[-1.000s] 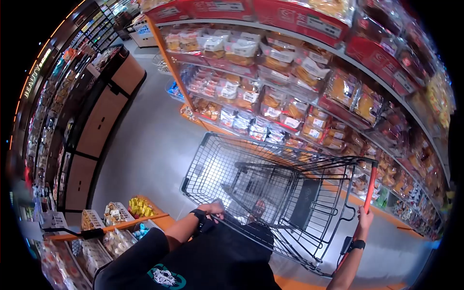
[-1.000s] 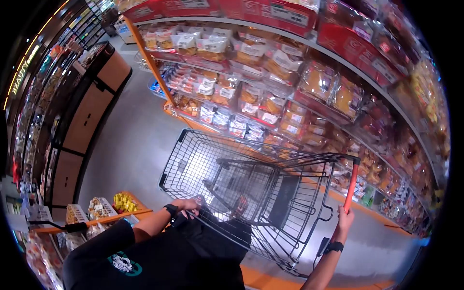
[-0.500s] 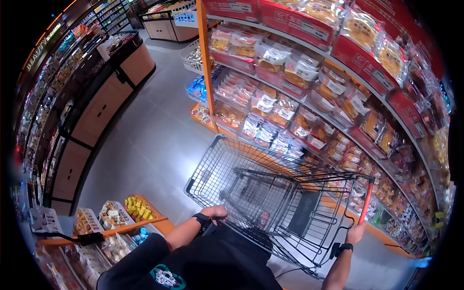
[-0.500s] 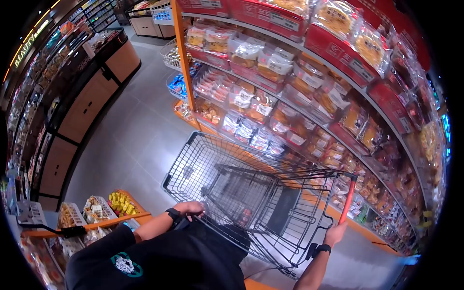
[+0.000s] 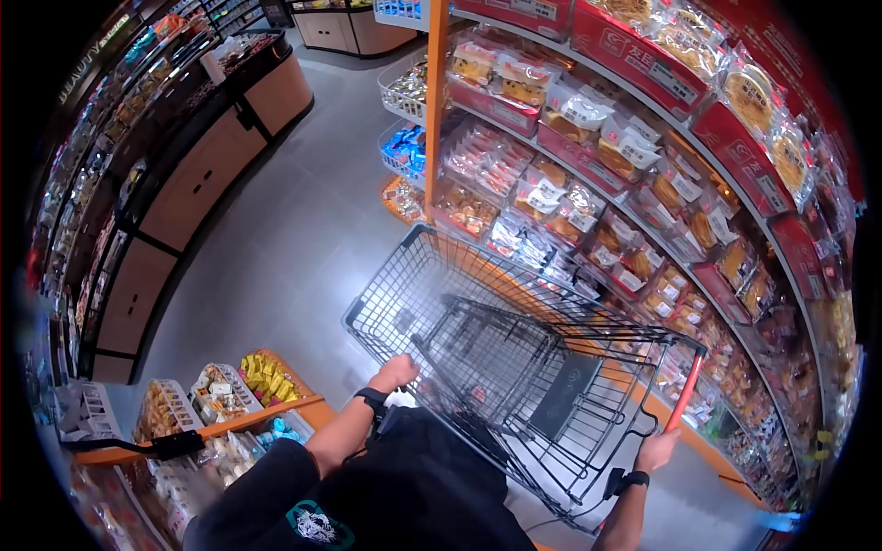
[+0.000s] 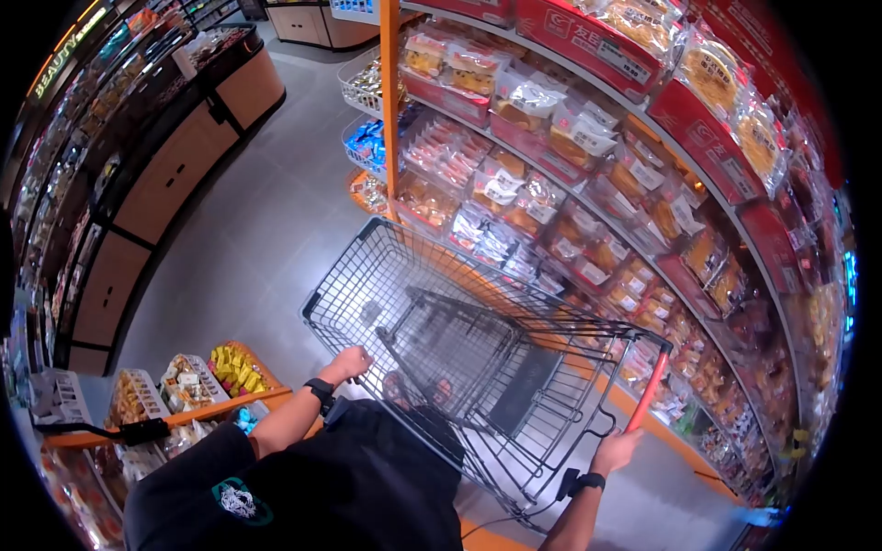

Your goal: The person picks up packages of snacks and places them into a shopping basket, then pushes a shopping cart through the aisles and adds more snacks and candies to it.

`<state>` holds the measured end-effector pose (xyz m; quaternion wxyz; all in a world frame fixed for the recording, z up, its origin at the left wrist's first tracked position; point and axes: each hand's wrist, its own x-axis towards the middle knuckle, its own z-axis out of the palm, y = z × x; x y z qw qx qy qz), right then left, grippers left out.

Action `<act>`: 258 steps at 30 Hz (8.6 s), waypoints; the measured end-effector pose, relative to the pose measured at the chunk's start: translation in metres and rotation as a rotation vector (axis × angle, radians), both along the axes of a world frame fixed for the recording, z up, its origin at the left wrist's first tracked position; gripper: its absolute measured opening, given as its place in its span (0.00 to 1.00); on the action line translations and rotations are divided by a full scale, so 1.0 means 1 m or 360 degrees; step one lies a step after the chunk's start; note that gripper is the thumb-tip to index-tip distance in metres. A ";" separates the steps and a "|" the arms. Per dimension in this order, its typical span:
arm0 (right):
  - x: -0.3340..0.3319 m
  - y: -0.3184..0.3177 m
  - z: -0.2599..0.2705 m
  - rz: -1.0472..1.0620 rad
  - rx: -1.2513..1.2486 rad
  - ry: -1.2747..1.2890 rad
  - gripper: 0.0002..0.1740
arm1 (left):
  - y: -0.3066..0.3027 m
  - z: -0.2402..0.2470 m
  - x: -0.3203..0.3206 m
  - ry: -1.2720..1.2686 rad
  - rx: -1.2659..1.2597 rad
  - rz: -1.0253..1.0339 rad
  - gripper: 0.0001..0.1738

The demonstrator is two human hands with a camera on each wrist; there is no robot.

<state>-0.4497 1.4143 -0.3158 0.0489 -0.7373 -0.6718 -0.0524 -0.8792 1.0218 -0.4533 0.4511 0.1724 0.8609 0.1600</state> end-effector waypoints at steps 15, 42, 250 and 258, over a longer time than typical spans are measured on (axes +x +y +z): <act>-0.011 -0.002 -0.015 0.0196 0.0304 0.0213 0.23 | 0.047 0.016 -0.073 0.0210 0.0237 0.0155 0.30; -0.083 -0.056 -0.026 0.0253 0.0270 0.0114 0.35 | -0.059 -0.028 -0.212 0.0070 0.0174 0.0079 0.28; 0.992 0.288 0.035 -0.0453 -0.0077 0.0436 0.15 | 0.526 0.132 0.837 0.0276 0.1562 0.0035 0.07; 1.024 0.307 0.029 -0.0503 -0.0031 0.0286 0.15 | 0.521 0.122 0.838 0.0328 0.1316 0.0125 0.06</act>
